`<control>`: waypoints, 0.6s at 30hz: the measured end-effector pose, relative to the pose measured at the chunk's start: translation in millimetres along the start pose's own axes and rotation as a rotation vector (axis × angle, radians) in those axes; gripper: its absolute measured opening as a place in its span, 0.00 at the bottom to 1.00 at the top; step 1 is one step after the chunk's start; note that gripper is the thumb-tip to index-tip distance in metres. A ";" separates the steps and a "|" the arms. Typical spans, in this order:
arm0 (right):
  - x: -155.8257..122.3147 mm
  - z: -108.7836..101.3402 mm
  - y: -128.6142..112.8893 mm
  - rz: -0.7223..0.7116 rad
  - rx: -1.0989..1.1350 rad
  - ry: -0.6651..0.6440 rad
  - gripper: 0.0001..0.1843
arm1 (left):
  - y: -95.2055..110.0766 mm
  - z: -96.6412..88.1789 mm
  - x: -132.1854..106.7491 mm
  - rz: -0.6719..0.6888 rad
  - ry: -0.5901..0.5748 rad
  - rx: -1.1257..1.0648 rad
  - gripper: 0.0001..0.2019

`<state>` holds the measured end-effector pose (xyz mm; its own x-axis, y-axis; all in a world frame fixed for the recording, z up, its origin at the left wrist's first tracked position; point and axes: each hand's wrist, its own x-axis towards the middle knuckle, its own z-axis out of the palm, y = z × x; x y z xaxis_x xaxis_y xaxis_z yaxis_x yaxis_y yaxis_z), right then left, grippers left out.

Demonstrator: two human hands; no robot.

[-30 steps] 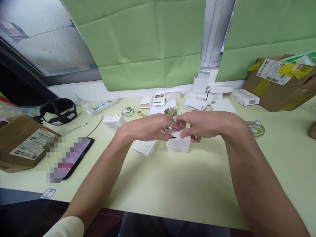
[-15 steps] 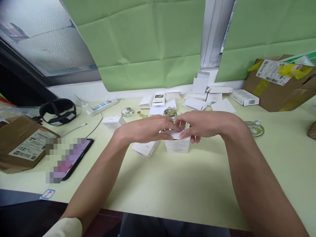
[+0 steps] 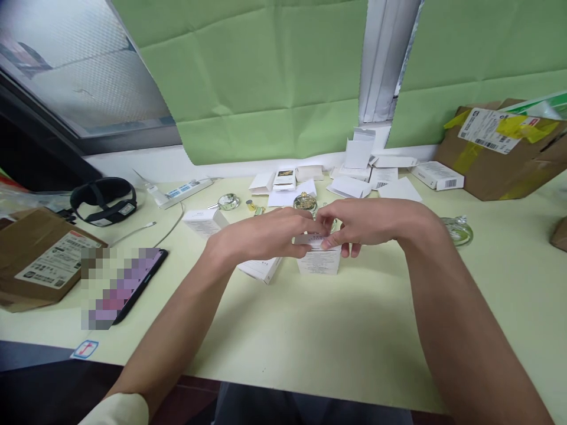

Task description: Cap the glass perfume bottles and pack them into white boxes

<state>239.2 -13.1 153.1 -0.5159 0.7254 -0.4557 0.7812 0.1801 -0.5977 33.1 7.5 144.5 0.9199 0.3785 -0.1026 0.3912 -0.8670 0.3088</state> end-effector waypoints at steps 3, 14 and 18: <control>-0.7 -0.5 -1.2 -0.008 0.027 -0.014 0.18 | 0.0 -0.4 0.0 -0.005 -0.019 0.010 0.15; 3.6 -1.3 2.6 0.001 0.041 -0.009 0.21 | -5.5 -1.3 -6.5 -0.014 -0.035 -0.066 0.14; 4.0 -1.5 2.2 0.011 0.038 -0.011 0.22 | -7.5 -3.9 -7.5 -0.006 -0.060 -0.105 0.13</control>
<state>239.4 -8.9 151.0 -0.5111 0.7198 -0.4697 0.7731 0.1464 -0.6171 23.2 12.4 146.6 0.9188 0.3607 -0.1603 0.3945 -0.8247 0.4054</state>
